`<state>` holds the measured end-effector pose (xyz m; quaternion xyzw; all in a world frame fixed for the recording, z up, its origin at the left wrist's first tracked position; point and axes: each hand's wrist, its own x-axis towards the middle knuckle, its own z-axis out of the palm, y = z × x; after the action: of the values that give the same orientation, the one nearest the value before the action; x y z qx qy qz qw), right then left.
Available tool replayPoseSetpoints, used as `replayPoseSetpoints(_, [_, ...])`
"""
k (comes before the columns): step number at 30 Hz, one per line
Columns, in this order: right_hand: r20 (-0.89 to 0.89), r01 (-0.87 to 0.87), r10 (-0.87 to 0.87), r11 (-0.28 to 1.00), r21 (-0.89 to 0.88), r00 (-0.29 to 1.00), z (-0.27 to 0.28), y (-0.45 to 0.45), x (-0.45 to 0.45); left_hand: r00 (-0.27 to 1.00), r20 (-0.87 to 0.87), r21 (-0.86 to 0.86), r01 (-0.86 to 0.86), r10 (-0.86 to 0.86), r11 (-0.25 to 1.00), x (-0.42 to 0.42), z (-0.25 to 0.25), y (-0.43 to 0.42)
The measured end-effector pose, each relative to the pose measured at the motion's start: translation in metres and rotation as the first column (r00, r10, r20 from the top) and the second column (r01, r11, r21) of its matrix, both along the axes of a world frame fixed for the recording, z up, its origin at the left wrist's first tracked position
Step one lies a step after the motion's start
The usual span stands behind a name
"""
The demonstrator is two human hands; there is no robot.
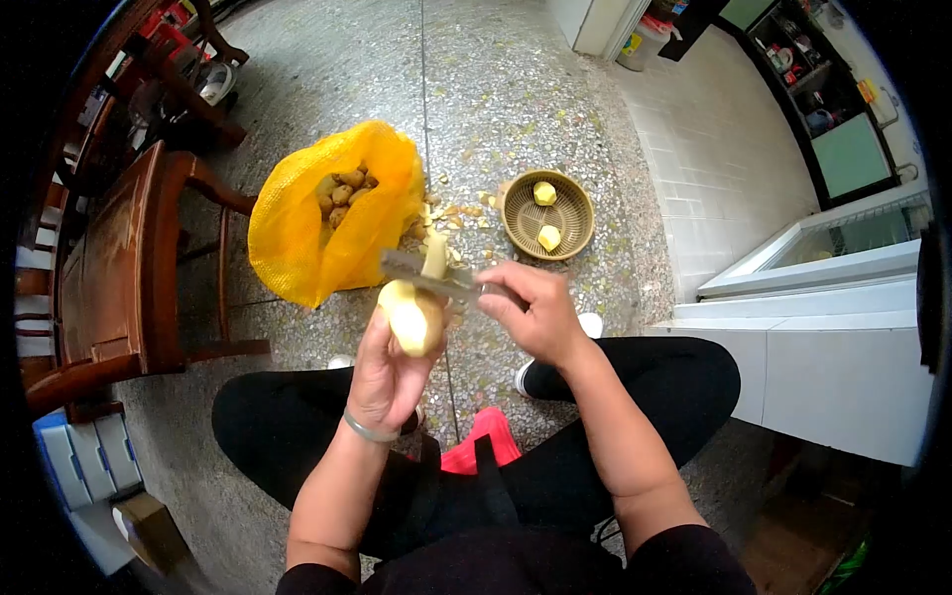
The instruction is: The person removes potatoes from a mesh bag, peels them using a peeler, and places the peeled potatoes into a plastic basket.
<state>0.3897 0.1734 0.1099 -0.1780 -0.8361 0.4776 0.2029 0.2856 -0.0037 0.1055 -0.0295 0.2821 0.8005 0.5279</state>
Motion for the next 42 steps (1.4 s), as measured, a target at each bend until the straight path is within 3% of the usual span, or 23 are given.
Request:
replayPoseSetpoints(2, [-0.21,-0.079,0.095,0.993,0.086,0.973,0.014,-0.014,-0.001,0.989,-0.103,0.019,-0.105,0.106,0.994,-0.001,-0.006,0.002])
replayPoseSetpoints(4, [-0.167,-0.108,0.12,0.991,0.076,0.979,0.032,-0.023,0.0,0.99,-0.107,0.029,-0.086,0.089,0.996,0.0,-0.003,0.001])
replayPoseSetpoints(6, [-0.149,-0.117,0.152,0.969,0.218,0.977,0.036,-0.025,0.0,0.987,-0.092,0.03,-0.13,0.132,0.991,0.001,-0.008,-0.003])
replayPoseSetpoints(8, [-0.201,-0.086,0.123,0.979,0.183,0.972,0.01,-0.016,-0.001,0.981,-0.147,0.046,-0.121,0.127,0.992,0.002,-0.006,-0.001])
replayPoseSetpoints(10, [-0.074,0.055,-0.045,0.99,0.132,0.996,-0.013,0.001,0.001,0.996,-0.063,0.076,0.06,-0.055,0.995,-0.001,0.005,-0.003])
replayPoseSetpoints(11, [-0.033,0.052,-0.049,0.993,0.102,0.998,-0.008,0.007,0.001,0.995,-0.069,0.095,0.084,-0.077,0.992,0.001,0.012,-0.002])
replayPoseSetpoints(14, [0.002,0.021,-0.021,0.999,-0.046,1.0,0.01,0.004,0.006,0.993,-0.118,-0.004,-0.016,0.016,1.0,0.003,0.01,0.002])
replayPoseSetpoints(15, [-0.129,-0.018,0.019,1.0,0.012,0.991,0.008,0.0,0.005,0.988,-0.155,0.004,-0.018,0.019,1.0,0.003,0.013,0.005])
replayPoseSetpoints(18, [-0.125,-0.107,0.119,0.989,0.103,0.985,0.03,-0.014,0.002,0.994,-0.063,0.002,-0.084,0.084,0.996,0.007,0.009,0.006])
replayPoseSetpoints(19, [-0.157,-0.099,0.135,0.97,0.221,0.978,0.03,-0.018,0.0,0.994,-0.053,0.073,-0.091,0.095,0.993,0.009,0.001,0.003])
replayPoseSetpoints(22, [-0.139,0.049,-0.017,0.971,0.235,0.99,-0.002,-0.005,-0.004,0.991,-0.133,-0.04,0.028,-0.033,0.999,0.003,0.008,-0.002])
replayPoseSetpoints(24, [0.085,0.057,-0.075,0.979,0.195,0.994,-0.007,0.012,-0.001,0.987,-0.147,-0.015,0.07,-0.071,0.997,0.002,0.018,-0.001])
replayPoseSetpoints(27, [0.041,0.04,-0.046,0.99,0.137,0.998,0.0,0.005,0.005,0.985,-0.17,0.011,0.016,-0.014,1.0,0.0,0.011,0.002])
replayPoseSetpoints(29, [-0.154,-0.041,0.052,0.997,0.07,0.987,0.007,-0.006,0.006,0.99,-0.137,-0.005,-0.046,0.045,0.999,0.003,0.008,0.003])
replayPoseSetpoints(31, [-0.2,-0.125,0.141,0.988,0.09,0.97,0.024,-0.017,0.004,0.993,-0.09,0.053,-0.066,0.07,0.996,-0.001,-0.006,-0.003])
replayPoseSetpoints(34, [-0.197,-0.141,0.17,0.978,0.153,0.966,0.021,-0.015,0.0,0.997,-0.079,0.011,-0.024,0.025,1.0,-0.003,0.002,-0.003])
replayPoseSetpoints(36, [-0.185,-0.119,0.151,0.978,0.172,0.971,0.011,-0.011,-0.001,0.999,0.009,0.09,-0.048,0.047,0.995,0.0,0.003,-0.004])
replayPoseSetpoints(39, [-0.111,-0.07,0.086,0.988,0.141,0.99,-0.001,-0.003,0.0,0.998,-0.011,-0.013,-0.065,0.065,0.998,0.0,0.004,0.0])
replayPoseSetpoints(42, [-0.14,-0.058,0.067,0.996,0.069,0.988,-0.015,0.008,-0.002,1.0,-0.019,0.036,-0.014,0.015,0.999,-0.001,0.007,-0.002])
